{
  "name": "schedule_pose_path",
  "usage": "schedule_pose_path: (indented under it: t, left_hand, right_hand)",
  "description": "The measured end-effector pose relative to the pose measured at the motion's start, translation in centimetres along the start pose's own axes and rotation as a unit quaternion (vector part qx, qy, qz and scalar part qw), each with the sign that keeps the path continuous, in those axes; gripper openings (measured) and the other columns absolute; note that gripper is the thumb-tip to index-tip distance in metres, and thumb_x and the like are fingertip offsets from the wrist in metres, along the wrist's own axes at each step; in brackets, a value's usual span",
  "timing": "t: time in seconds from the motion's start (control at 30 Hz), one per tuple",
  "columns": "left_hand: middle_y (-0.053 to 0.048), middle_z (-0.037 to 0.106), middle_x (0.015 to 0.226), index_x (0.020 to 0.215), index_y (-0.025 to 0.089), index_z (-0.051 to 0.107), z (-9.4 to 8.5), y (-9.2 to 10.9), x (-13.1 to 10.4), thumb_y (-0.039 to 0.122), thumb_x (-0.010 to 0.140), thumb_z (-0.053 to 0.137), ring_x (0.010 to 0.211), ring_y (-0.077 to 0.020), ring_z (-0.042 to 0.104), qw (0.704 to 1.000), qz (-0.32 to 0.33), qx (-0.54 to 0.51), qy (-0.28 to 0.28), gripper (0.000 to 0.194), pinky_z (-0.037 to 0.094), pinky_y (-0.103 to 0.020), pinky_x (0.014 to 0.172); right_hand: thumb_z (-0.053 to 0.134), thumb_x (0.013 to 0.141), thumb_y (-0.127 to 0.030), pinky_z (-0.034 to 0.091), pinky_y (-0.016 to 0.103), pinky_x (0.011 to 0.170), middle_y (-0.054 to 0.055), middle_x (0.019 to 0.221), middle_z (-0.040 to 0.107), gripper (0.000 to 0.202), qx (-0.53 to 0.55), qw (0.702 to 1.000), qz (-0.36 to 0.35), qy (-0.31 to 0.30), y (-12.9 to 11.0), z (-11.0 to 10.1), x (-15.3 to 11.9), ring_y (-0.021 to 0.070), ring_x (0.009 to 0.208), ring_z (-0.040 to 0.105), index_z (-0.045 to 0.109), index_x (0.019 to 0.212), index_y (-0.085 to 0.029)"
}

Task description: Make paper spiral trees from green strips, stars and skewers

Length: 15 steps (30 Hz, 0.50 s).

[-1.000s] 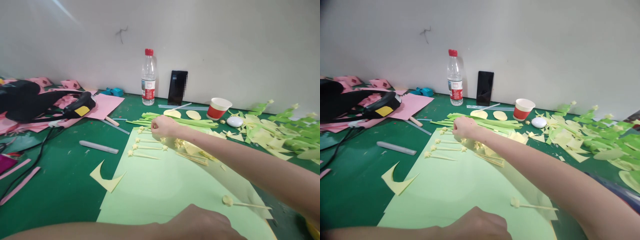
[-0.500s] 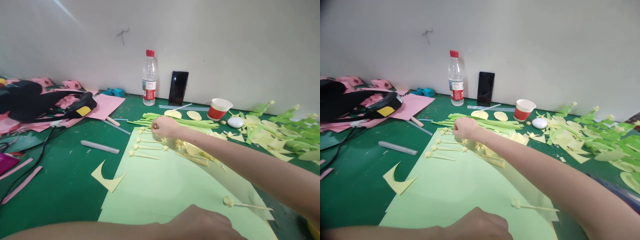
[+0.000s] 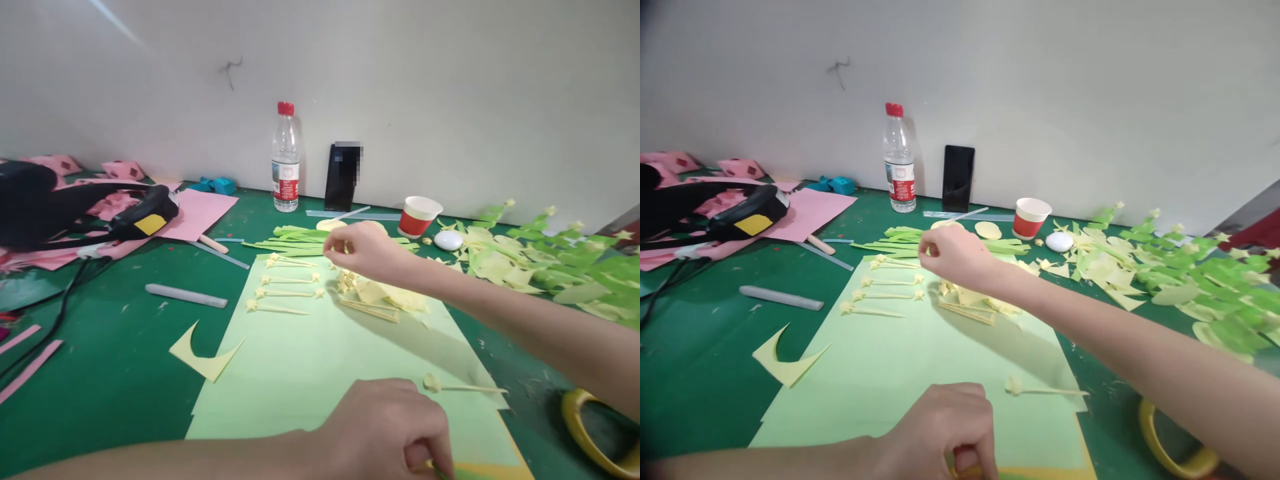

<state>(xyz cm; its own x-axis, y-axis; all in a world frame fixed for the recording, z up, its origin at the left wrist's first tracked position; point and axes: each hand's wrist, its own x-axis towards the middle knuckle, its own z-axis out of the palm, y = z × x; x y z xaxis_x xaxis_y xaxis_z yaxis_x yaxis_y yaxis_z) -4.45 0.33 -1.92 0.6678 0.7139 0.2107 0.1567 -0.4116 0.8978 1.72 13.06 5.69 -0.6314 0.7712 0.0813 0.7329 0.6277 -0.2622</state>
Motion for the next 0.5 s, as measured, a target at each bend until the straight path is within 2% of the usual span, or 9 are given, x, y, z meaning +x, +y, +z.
schedule_pose_path:
  t: [0.1, 0.2, 0.27, 0.33, 0.43, 0.5]
  left_hand:
    - [0.010, 0.028, 0.045, 0.051, 0.015, 0.041, 0.2, 0.1, -0.3, -0.002, 0.052, 0.076, 0.049, -0.0051, 0.031, 0.999, 0.017, -0.016, 0.041, 0.039, 0.025, -0.016, 0.047]
    - [0.010, 0.032, 0.049, 0.051, 0.015, 0.040, 0.3, 0.6, -0.4, 0.000, 0.053, 0.077, 0.051, -0.0050, 0.034, 0.998, 0.025, -0.016, 0.056, 0.039, 0.027, -0.015, 0.050]
    - [0.009, 0.035, 0.051, 0.052, 0.015, 0.040, 0.4, 0.8, -0.6, 0.002, 0.054, 0.077, 0.053, -0.0054, 0.037, 0.997, 0.031, -0.009, 0.065, 0.039, 0.028, -0.015, 0.050]
    - [0.009, 0.036, 0.053, 0.053, 0.016, 0.041, 0.6, 0.6, -1.0, -0.001, 0.052, 0.077, 0.056, -0.0060, 0.041, 0.997, 0.062, 0.016, 0.044, 0.040, 0.031, -0.015, 0.052]
    - [0.008, 0.051, 0.059, 0.061, 0.018, 0.047, 1.2, -0.6, -1.6, -0.002, 0.059, 0.071, 0.067, -0.0091, 0.052, 0.983, 0.151, 0.103, -0.035, 0.032, 0.036, -0.016, 0.062]
    - [0.004, 0.062, 0.073, 0.069, 0.018, 0.050, 1.6, -1.6, -1.8, 0.001, 0.068, 0.065, 0.079, -0.0113, 0.057, 0.965, 0.184, 0.162, -0.087, 0.023, 0.038, -0.016, 0.069]
  right_hand:
    - [0.055, 0.080, -0.013, 0.040, 0.021, 0.051, -0.001, 0.065, 0.058, 0.008, 0.010, 1.000, 0.021, 0.003, 0.8, -1.1, -3.5, 0.0088, 0.059, 0.052, 0.062, 0.076, -0.013]
    - [0.054, 0.081, -0.014, 0.041, 0.020, 0.052, -0.001, 0.068, 0.059, 0.009, 0.011, 0.999, 0.032, 0.005, 1.4, -1.1, -4.5, 0.0085, 0.060, 0.052, 0.061, 0.076, -0.013]
    - [0.053, 0.084, -0.019, 0.046, 0.024, 0.059, 0.000, 0.076, 0.059, 0.010, 0.006, 1.000, 0.028, 0.010, 1.4, -0.6, -3.6, 0.0102, 0.067, 0.055, 0.060, 0.081, -0.012]
    - [0.051, 0.086, -0.024, 0.048, 0.029, 0.067, 0.002, 0.086, 0.059, 0.014, 0.000, 1.000, 0.018, 0.013, 0.9, 0.1, -1.8, 0.0124, 0.076, 0.056, 0.058, 0.087, -0.012]
    - [0.050, 0.087, -0.028, 0.048, 0.034, 0.073, 0.005, 0.097, 0.058, 0.019, -0.010, 1.000, -0.008, 0.006, -0.4, 1.5, 1.3, 0.0151, 0.085, 0.056, 0.057, 0.096, -0.013]
    - [0.051, 0.087, -0.029, 0.048, 0.035, 0.075, 0.006, 0.101, 0.057, 0.022, -0.017, 0.999, -0.031, -0.007, -1.3, 2.4, 2.8, 0.0162, 0.088, 0.056, 0.056, 0.100, -0.013]
